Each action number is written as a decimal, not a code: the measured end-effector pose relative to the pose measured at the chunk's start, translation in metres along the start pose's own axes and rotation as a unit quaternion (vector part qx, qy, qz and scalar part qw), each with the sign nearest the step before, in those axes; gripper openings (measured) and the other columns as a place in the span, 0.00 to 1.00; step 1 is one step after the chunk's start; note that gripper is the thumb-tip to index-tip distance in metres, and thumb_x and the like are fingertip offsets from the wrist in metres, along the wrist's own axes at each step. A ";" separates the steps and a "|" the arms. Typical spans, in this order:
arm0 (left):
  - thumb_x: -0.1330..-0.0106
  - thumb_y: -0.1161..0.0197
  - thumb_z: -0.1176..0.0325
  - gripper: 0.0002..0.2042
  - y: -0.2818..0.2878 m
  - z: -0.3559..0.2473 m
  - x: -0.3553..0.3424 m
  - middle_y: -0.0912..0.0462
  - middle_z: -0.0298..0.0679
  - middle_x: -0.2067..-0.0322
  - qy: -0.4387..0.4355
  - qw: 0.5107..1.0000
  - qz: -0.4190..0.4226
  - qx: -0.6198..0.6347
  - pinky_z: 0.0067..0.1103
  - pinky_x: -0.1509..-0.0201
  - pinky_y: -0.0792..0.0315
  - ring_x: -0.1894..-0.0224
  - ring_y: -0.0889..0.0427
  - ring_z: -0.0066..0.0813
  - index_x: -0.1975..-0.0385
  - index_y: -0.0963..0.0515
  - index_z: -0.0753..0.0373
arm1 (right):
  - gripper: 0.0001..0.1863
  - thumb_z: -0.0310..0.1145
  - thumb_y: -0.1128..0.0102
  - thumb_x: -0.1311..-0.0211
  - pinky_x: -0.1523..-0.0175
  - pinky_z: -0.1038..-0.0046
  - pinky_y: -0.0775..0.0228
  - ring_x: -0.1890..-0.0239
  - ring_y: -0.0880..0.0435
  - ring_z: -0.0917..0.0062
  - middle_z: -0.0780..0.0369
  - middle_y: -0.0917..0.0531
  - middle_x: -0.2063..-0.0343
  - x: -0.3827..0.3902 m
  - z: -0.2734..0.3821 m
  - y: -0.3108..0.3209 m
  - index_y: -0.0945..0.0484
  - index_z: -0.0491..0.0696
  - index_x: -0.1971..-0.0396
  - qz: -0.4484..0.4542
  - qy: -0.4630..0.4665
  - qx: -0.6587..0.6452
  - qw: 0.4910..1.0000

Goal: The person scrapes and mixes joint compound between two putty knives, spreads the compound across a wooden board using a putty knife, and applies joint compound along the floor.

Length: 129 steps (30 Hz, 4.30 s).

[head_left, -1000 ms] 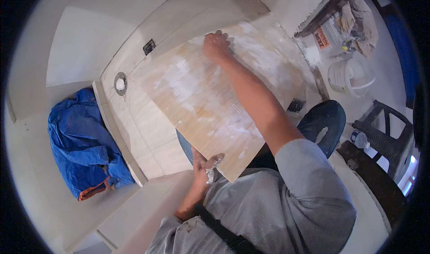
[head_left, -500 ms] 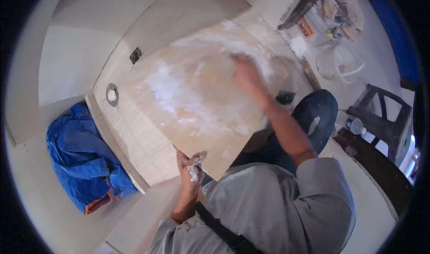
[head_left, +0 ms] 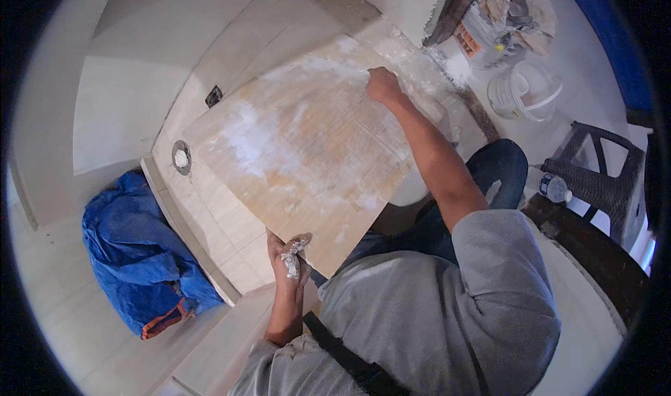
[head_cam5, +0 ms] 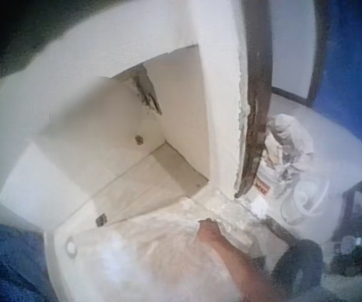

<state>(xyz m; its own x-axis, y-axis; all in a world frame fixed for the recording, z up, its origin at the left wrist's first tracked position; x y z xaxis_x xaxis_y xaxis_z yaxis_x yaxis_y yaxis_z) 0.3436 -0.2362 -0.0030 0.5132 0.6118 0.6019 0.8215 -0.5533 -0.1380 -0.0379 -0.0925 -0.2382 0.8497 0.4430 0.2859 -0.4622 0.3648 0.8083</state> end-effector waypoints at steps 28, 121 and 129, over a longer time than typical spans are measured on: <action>0.26 0.55 0.59 0.21 0.018 0.000 -0.011 0.16 0.43 0.66 0.008 0.999 -0.040 -0.012 0.40 0.58 0.20 0.66 0.16 0.39 0.36 0.36 0.54 | 0.25 0.23 0.41 0.47 0.47 0.56 0.29 0.53 0.24 0.52 0.50 0.24 0.55 0.198 -0.013 0.032 0.21 0.52 0.46 -0.125 0.002 -0.024 0.992; 0.33 0.37 0.68 0.22 0.092 -0.087 -0.123 0.21 0.41 0.52 -0.128 0.976 -0.030 -0.174 0.29 0.41 0.27 0.49 0.22 0.33 0.42 0.32 0.70 | 0.19 0.30 0.47 0.41 0.48 0.55 0.26 0.46 0.23 0.57 0.54 0.24 0.50 0.059 -0.018 -0.014 0.22 0.46 0.49 -0.133 -0.162 0.028 0.977; 0.34 0.37 0.68 0.21 0.165 -0.134 -0.215 0.21 0.44 0.48 -0.153 0.966 0.032 -0.205 0.29 0.37 0.30 0.45 0.23 0.35 0.44 0.28 0.72 | 0.18 0.32 0.48 0.39 0.50 0.53 0.26 0.48 0.23 0.57 0.54 0.23 0.52 0.073 -0.002 -0.033 0.22 0.49 0.48 -0.099 -0.130 0.095 0.982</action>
<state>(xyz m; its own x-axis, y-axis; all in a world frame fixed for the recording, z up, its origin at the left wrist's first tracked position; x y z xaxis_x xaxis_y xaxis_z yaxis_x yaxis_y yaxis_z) 0.3349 -0.5349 -0.0499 0.6600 0.6734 0.3331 0.6512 -0.7339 0.1934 0.0390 -0.0707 -0.2448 0.9654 0.1459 0.2161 -0.2475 0.2515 0.9357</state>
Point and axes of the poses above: each hand's wrist, its own x-axis away from the middle knuckle, its own y-axis out of the back of the hand, z = x × y, the point moved 3 cm from there along -x, towards the middle knuckle
